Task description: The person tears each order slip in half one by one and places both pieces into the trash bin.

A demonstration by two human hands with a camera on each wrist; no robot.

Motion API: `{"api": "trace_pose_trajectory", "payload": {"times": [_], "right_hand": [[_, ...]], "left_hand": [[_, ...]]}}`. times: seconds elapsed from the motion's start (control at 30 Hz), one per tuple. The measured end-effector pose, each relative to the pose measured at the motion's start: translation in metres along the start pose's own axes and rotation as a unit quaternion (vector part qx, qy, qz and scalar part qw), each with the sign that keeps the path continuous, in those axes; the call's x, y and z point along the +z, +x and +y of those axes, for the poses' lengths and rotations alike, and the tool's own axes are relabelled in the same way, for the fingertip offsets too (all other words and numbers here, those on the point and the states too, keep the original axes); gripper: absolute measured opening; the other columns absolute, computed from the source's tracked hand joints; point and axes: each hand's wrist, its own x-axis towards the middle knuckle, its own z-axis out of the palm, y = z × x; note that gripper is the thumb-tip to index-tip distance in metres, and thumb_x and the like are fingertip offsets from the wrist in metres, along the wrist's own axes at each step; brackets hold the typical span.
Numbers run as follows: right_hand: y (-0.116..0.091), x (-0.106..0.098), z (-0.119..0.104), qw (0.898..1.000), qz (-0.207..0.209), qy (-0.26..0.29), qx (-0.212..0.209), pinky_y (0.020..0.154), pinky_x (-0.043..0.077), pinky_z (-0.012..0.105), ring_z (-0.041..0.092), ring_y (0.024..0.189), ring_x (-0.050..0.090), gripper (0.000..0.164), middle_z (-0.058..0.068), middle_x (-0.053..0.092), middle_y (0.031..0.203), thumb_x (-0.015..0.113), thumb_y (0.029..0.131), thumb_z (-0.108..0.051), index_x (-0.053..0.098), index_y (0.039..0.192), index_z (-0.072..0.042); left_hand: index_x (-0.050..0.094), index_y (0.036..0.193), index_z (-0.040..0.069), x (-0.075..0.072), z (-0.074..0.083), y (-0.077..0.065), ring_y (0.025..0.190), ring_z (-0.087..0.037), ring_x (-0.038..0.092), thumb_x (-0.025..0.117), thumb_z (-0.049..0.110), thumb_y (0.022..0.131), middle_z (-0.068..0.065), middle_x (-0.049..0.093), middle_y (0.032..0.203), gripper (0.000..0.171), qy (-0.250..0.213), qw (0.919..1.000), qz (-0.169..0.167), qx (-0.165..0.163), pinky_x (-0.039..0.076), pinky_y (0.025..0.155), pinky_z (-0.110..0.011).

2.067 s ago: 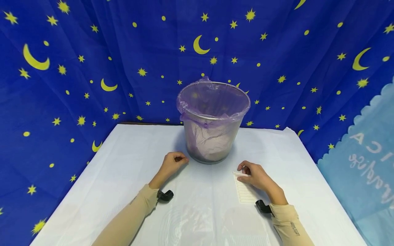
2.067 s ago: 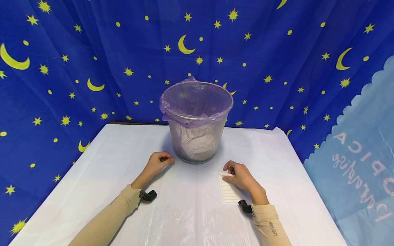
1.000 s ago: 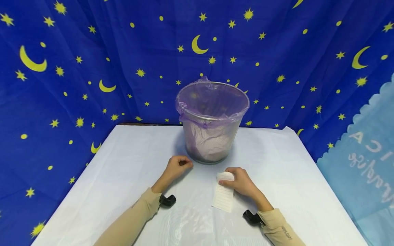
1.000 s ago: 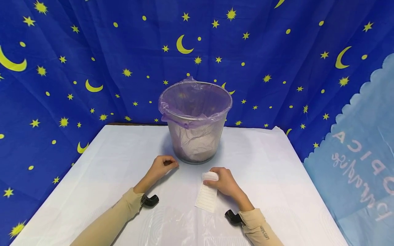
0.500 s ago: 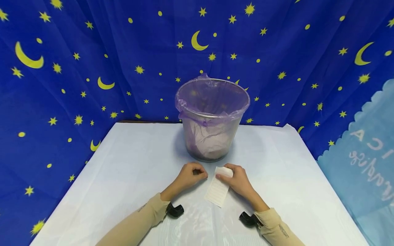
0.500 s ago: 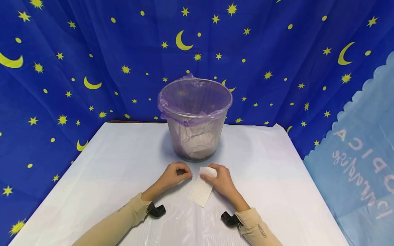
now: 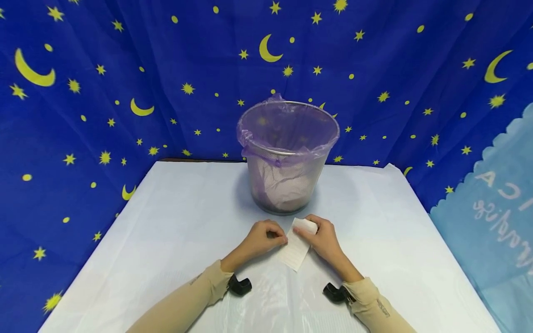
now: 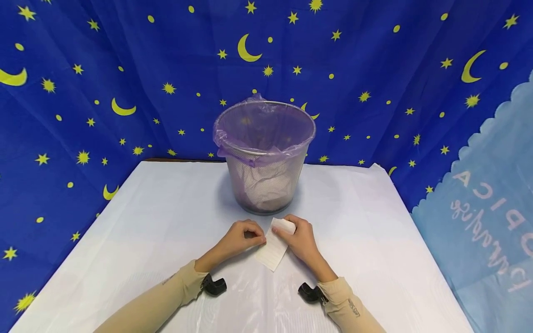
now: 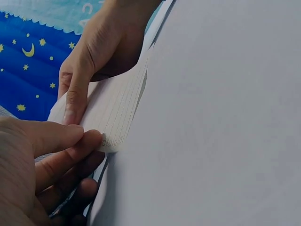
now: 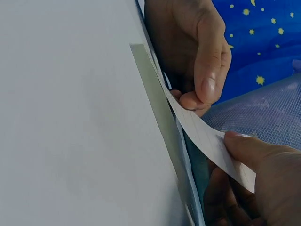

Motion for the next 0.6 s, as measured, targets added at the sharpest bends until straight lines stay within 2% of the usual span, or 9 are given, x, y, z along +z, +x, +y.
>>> {"api": "trace_pose_trajectory", "payload": {"times": [0.13, 0.23, 0.33, 0.47, 0.6], "right_hand": [[0.0, 0.0, -0.005, 1.0, 0.007, 0.015, 0.011, 0.052, 0.047, 0.025, 0.009, 0.061, 0.056, 0.015, 0.002, 0.066, 0.074, 0.083, 0.081, -0.025, 0.071, 0.088, -0.017], [-0.003, -0.003, -0.02, 1.0, 0.004, 0.025, 0.012, 0.051, 0.046, 0.025, 0.01, 0.06, 0.056, 0.014, 0.006, 0.066, 0.074, 0.082, 0.082, -0.019, 0.071, 0.088, -0.011], [-0.006, -0.007, -0.039, 0.999, -0.001, 0.031, 0.012, 0.051, 0.046, 0.024, 0.011, 0.059, 0.056, 0.014, 0.009, 0.066, 0.074, 0.08, 0.084, -0.014, 0.071, 0.088, -0.005], [-0.003, -0.003, -0.023, 0.999, 0.005, 0.025, 0.019, 0.054, 0.045, 0.023, 0.01, 0.063, 0.056, 0.016, 0.006, 0.066, 0.075, 0.081, 0.083, -0.021, 0.071, 0.086, -0.01], [0.0, 0.002, -0.004, 1.0, 0.005, 0.017, 0.018, 0.061, 0.044, 0.023, 0.009, 0.068, 0.056, 0.017, -0.001, 0.069, 0.079, 0.082, 0.082, -0.031, 0.072, 0.086, -0.018]], "left_hand": [[0.077, 0.08, 0.015, 0.0, 0.002, 0.0, 0.075, -0.009, 0.059, 0.08, 0.015, 0.081, 0.003, 0.07, 0.081, 0.004, -0.013, 0.9998, -0.003, -0.017, 0.05, 0.069, -0.024], [0.076, 0.081, 0.012, 0.0, 0.001, 0.001, 0.074, -0.011, 0.06, 0.08, 0.012, 0.081, 0.0, 0.07, 0.081, 0.005, -0.028, 0.9993, -0.006, -0.023, 0.05, 0.069, -0.023], [0.075, 0.083, 0.009, -0.002, 0.003, 0.002, 0.075, -0.017, 0.065, 0.082, 0.01, 0.08, -0.005, 0.072, 0.081, 0.007, -0.064, 0.9973, -0.007, -0.035, 0.052, 0.071, -0.026], [0.074, 0.085, 0.011, -0.003, 0.001, 0.003, 0.076, -0.017, 0.068, 0.082, 0.009, 0.08, -0.002, 0.073, 0.081, 0.01, -0.092, 0.9945, 0.005, -0.051, 0.054, 0.072, -0.027], [0.073, 0.087, 0.012, -0.004, -0.005, 0.002, 0.077, -0.017, 0.066, 0.081, 0.01, 0.081, -0.002, 0.072, 0.083, 0.01, -0.106, 0.9917, 0.024, -0.069, 0.052, 0.07, -0.024]]}}
